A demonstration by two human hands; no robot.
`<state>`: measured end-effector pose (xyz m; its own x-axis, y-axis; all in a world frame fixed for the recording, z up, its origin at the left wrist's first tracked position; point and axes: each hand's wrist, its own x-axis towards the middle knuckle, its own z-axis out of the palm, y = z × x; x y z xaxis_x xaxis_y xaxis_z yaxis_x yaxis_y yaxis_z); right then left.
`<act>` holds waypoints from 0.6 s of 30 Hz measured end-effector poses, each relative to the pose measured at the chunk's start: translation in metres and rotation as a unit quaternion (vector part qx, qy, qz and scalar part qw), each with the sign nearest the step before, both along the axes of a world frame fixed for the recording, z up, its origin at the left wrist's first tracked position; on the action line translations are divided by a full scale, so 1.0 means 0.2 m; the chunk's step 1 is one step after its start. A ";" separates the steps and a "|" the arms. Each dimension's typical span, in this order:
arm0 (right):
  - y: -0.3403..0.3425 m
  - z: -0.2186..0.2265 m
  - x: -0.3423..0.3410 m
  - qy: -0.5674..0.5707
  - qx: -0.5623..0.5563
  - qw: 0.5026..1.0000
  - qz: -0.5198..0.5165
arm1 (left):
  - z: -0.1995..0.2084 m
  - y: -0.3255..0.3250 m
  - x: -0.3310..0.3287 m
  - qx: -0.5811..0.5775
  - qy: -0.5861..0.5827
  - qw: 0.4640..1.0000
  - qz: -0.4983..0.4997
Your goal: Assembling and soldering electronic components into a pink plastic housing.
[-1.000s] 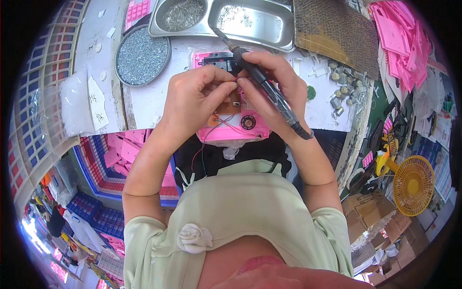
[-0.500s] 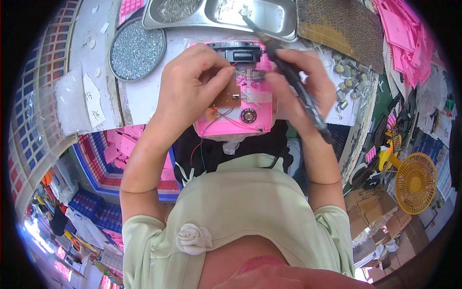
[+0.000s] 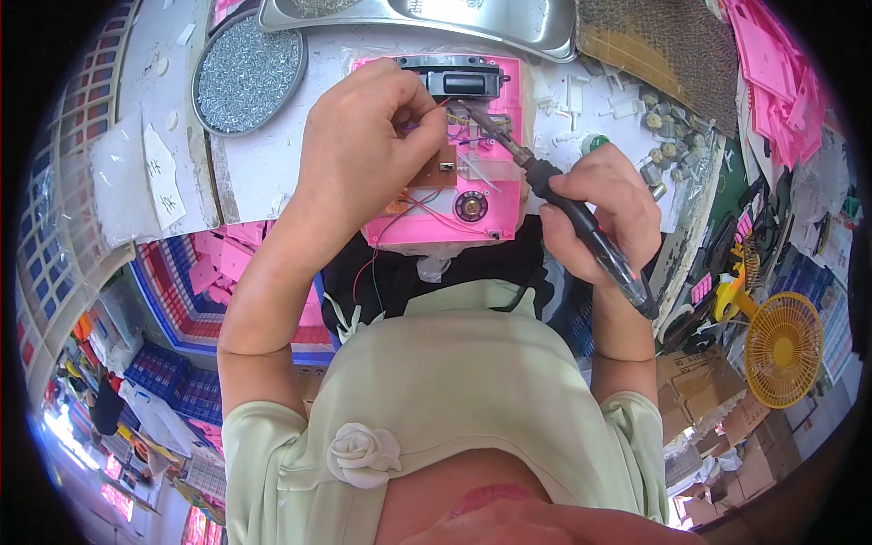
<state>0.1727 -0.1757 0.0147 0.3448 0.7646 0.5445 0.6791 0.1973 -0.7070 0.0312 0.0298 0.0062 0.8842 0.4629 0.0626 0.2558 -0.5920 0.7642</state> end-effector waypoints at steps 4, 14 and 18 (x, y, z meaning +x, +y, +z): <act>0.01 -0.03 0.00 -0.003 -0.001 1.000 0.005 | 0.00 0.00 0.01 0.019 -0.010 1.000 0.006; 0.04 -0.03 0.00 -0.012 0.010 1.000 0.006 | 0.00 -0.01 0.02 0.008 -0.017 1.000 0.022; 0.04 -0.03 0.01 -0.024 0.005 1.000 0.014 | -0.01 0.00 0.01 0.014 -0.029 0.999 0.015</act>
